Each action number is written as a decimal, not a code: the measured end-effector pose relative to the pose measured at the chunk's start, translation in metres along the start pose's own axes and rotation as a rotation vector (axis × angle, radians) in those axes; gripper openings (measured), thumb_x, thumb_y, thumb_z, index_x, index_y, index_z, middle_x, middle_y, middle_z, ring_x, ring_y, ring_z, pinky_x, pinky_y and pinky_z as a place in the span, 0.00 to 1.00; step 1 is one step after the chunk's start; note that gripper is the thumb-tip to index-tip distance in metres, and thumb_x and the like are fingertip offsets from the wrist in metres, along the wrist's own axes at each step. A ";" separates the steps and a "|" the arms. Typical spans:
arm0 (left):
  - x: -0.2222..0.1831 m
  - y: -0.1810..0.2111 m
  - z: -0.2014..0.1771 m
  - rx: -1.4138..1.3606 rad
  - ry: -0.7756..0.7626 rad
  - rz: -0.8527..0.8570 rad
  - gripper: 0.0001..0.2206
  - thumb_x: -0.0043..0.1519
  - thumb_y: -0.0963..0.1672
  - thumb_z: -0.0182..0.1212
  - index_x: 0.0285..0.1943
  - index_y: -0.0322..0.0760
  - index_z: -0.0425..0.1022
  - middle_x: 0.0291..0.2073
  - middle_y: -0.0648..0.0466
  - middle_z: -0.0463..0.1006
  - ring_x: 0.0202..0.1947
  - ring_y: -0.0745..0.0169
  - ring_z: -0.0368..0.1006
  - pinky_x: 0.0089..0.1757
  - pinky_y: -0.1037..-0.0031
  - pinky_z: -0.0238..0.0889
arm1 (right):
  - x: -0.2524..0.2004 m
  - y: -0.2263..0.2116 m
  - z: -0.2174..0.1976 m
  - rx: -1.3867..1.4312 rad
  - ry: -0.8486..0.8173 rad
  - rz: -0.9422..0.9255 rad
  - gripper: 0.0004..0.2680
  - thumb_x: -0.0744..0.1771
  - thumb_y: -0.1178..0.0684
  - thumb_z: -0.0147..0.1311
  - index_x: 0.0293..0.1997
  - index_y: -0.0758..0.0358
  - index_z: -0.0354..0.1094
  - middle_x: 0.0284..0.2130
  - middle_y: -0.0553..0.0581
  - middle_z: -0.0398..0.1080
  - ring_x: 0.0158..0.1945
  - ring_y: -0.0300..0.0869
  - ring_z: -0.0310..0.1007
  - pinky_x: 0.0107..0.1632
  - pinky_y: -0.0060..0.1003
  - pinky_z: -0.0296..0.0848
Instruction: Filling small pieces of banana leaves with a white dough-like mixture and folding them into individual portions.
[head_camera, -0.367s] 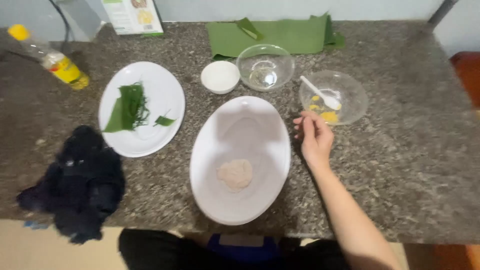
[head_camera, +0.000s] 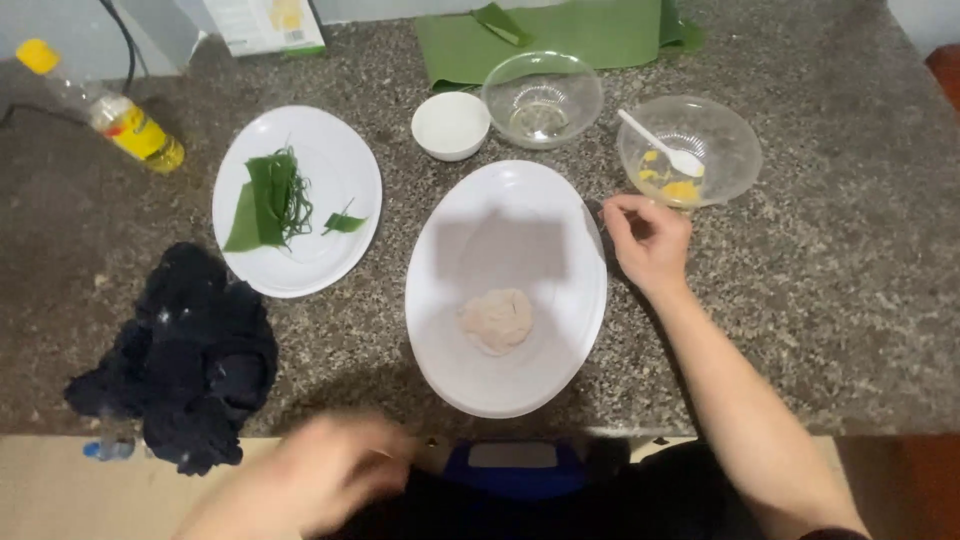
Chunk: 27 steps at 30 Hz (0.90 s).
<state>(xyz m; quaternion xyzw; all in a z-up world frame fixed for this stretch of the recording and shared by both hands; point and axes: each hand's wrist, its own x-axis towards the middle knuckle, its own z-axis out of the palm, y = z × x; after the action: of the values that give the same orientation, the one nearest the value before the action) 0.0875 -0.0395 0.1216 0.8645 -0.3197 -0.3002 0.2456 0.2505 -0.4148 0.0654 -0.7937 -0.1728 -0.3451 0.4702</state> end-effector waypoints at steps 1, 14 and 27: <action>0.011 0.042 -0.041 0.073 0.181 0.034 0.08 0.58 0.44 0.51 0.41 0.45 0.75 0.34 0.57 0.78 0.33 0.60 0.76 0.35 0.70 0.68 | 0.001 -0.003 -0.002 -0.036 -0.025 -0.072 0.02 0.65 0.63 0.54 0.33 0.66 0.72 0.30 0.56 0.73 0.32 0.38 0.71 0.35 0.29 0.68; 0.095 -0.094 -0.167 0.265 1.204 -0.609 0.09 0.62 0.49 0.52 0.42 0.54 0.79 0.27 0.50 0.78 0.36 0.41 0.74 0.35 0.54 0.67 | -0.005 0.010 0.008 -0.042 -0.038 0.031 0.08 0.64 0.58 0.57 0.20 0.58 0.70 0.12 0.54 0.66 0.17 0.43 0.66 0.26 0.33 0.64; 0.075 -0.124 -0.149 0.254 0.879 -0.868 0.15 0.57 0.40 0.57 0.53 0.45 0.74 0.44 0.44 0.72 0.49 0.43 0.68 0.46 0.56 0.65 | 0.000 -0.001 0.005 -0.071 -0.076 0.021 0.12 0.63 0.68 0.51 0.49 0.67 0.70 0.32 0.64 0.72 0.32 0.53 0.71 0.34 0.43 0.70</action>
<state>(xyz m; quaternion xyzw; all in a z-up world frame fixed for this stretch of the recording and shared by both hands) 0.2850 0.0265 0.1225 0.9805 0.1578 0.0509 0.1054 0.2518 -0.4099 0.0644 -0.8243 -0.1698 -0.3157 0.4382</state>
